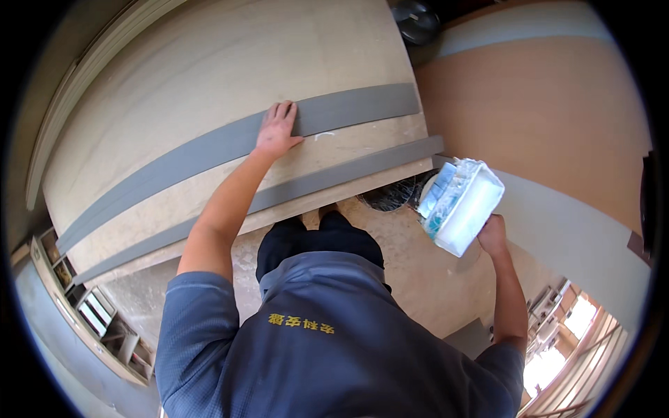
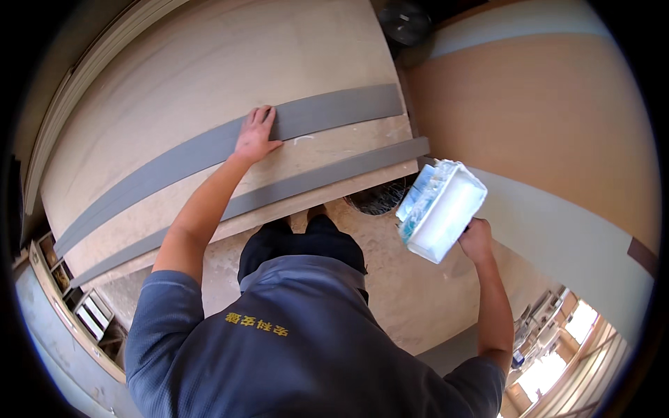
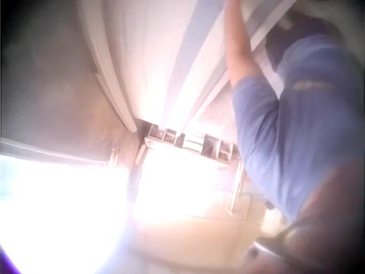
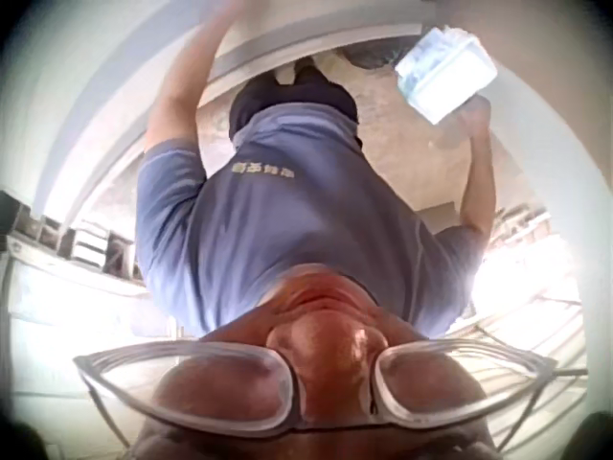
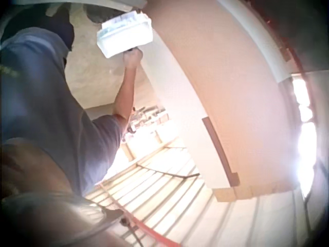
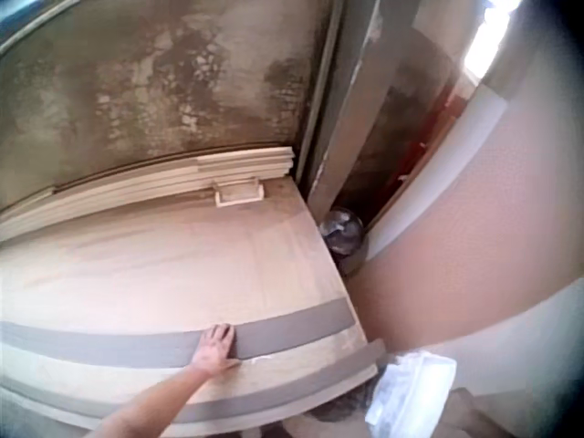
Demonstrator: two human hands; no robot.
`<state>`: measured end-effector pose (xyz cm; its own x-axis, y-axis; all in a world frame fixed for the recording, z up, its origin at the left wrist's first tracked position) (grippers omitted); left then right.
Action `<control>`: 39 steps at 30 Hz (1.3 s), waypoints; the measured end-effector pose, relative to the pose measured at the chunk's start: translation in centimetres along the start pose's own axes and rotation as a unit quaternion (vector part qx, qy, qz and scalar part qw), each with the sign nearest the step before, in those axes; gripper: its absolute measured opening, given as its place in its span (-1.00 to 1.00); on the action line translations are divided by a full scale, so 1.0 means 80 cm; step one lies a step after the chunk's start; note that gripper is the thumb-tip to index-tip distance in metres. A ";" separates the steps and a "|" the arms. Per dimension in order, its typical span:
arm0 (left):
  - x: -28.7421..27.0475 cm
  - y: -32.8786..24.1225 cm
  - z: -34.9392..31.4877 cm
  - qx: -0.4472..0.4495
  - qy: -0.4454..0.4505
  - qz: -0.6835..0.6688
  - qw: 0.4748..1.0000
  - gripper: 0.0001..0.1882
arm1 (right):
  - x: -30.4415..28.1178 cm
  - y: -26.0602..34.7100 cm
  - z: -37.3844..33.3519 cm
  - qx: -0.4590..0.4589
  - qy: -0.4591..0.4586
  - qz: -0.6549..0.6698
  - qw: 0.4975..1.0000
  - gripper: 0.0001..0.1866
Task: The person ladles paste from a bucket into a handheld applicator, coats long strips by running the applicator along them, and places the applicator on a table.
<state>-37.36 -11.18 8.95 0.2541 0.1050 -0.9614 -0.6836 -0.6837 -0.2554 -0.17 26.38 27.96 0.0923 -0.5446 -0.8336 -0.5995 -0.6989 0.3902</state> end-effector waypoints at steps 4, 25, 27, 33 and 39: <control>-0.001 -0.002 -0.002 -0.016 0.025 0.022 0.999 -0.12 | 0.003 0.004 0.000 -0.002 0.030 -0.030 0.999 -0.84; -0.026 -0.029 0.024 -0.014 -0.012 0.032 0.999 -0.20 | -0.008 0.017 0.004 0.022 0.025 -0.002 0.999 -0.83; -0.026 -0.029 0.030 -0.023 -0.013 0.027 0.999 -0.23 | -0.009 0.020 0.002 0.028 0.028 -0.009 0.999 -0.83; -0.014 -0.022 0.029 0.033 -0.021 0.020 0.999 -0.42 | -0.009 0.015 0.006 0.020 0.032 0.007 0.999 -0.83; -0.019 -0.024 0.030 0.046 -0.019 0.032 0.998 -0.43 | -0.015 0.024 0.006 0.011 0.030 0.010 0.999 -0.84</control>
<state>-38.07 -8.26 10.63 0.1817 0.0919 -0.9791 -0.7580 -0.6211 -0.1990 -1.80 25.89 29.55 0.1272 -0.5850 -0.8010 -0.6195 -0.6775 0.3964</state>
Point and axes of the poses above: each hand's wrist, its own z-axis towards the middle knuckle, its own x-axis out of the palm, y = z × x, the point moved 5 cm from there along z, towards the middle knuckle, and after that the axes turned 9 degrees about z, right-handed, at the moved point
